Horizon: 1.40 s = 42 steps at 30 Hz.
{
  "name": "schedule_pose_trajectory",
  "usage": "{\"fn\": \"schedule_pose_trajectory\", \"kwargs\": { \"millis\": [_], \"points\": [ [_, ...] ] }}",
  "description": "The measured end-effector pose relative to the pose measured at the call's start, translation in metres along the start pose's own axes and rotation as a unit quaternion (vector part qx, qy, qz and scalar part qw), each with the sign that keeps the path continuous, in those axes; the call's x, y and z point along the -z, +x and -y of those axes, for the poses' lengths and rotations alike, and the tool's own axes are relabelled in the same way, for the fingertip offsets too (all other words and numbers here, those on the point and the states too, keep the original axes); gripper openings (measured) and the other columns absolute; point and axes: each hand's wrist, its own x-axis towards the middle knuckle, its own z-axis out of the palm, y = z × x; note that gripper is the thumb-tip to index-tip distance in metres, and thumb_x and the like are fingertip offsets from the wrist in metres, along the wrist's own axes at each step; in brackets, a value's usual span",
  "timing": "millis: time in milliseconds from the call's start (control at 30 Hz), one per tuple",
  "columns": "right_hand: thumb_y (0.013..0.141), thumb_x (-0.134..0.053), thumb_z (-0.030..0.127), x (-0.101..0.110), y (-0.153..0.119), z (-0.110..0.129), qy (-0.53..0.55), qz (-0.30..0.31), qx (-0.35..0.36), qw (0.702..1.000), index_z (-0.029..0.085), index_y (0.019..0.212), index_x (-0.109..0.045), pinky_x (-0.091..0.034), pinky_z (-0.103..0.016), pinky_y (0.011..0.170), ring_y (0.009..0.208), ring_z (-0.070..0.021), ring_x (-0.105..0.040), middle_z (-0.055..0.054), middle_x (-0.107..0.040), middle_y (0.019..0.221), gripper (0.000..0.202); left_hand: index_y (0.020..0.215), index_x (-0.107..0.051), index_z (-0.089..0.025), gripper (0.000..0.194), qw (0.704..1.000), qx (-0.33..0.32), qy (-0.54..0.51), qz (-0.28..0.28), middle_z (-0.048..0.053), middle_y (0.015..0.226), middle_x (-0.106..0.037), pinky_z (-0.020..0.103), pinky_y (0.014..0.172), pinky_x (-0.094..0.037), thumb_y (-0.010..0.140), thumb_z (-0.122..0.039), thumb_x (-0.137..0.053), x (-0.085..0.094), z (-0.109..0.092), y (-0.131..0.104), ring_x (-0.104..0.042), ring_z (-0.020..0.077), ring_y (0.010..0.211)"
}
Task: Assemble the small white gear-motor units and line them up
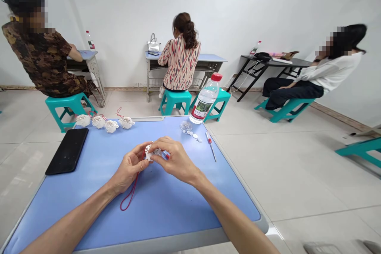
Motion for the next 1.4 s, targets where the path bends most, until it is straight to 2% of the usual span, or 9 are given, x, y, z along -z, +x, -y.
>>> {"fn": "schedule_pose_trajectory", "kwargs": {
  "millis": [300, 467, 633, 967, 1400],
  "points": [
    [0.086, -0.061, 0.021, 0.002, 0.000, 0.000, -0.043, -0.006, 0.046, 0.998, 0.025, 0.091, -0.068, -0.050, -0.036, 0.076, 0.086, -0.0197, -0.059, -0.004, -0.070, 0.088, 0.009, 0.122, -0.059, -0.023, 0.048, 1.000, -0.002, -0.001, -0.004, 0.009, 0.127, -0.058, 0.035, 0.096, -0.039, 0.076, -0.028, -0.071, 0.000, -0.001, -0.001, -0.051, 0.0239, 0.116],
    [0.086, -0.058, 0.016, 0.012, 0.001, 0.002, -0.101, -0.043, 0.135, 0.985, 0.024, 0.089, -0.066, -0.049, -0.038, 0.077, 0.085, -0.0204, -0.056, -0.004, -0.069, 0.084, 0.012, 0.122, -0.058, -0.022, 0.047, 1.000, 0.003, -0.010, -0.014, 0.009, 0.122, -0.060, 0.033, 0.092, -0.041, 0.077, -0.026, -0.070, 0.000, -0.002, -0.001, -0.053, 0.0222, 0.111],
    [0.085, -0.058, 0.013, 0.015, -0.001, 0.002, -0.147, -0.017, 0.188, 0.971, 0.025, 0.094, -0.066, -0.049, -0.040, 0.078, 0.089, -0.0219, -0.053, -0.004, -0.070, 0.089, 0.017, 0.122, -0.059, -0.022, 0.047, 0.999, 0.008, -0.033, -0.022, 0.009, 0.121, -0.060, 0.033, 0.091, -0.041, 0.076, -0.024, -0.071, -0.001, -0.003, -0.001, -0.054, 0.0207, 0.107],
    [0.087, -0.055, 0.014, 0.011, -0.001, 0.000, -0.183, 0.020, 0.204, 0.961, 0.023, 0.096, -0.067, -0.050, -0.041, 0.079, 0.092, -0.0225, -0.052, -0.004, -0.071, 0.094, 0.017, 0.121, -0.058, -0.021, 0.045, 0.999, 0.007, -0.046, -0.021, 0.009, 0.121, -0.060, 0.033, 0.094, -0.039, 0.078, -0.022, -0.069, -0.001, -0.003, -0.001, -0.054, 0.0196, 0.107],
    [0.087, -0.056, 0.012, 0.011, -0.003, 0.006, -0.224, 0.008, 0.215, 0.951, 0.021, 0.096, -0.065, -0.049, -0.037, 0.077, 0.093, -0.0209, -0.050, -0.006, -0.068, 0.099, 0.016, 0.123, -0.056, -0.021, 0.044, 0.999, 0.003, -0.037, -0.013, 0.009, 0.119, -0.059, 0.038, 0.097, -0.038, 0.080, -0.022, -0.067, 0.000, -0.001, -0.002, -0.052, 0.0214, 0.109]
  ]
}}
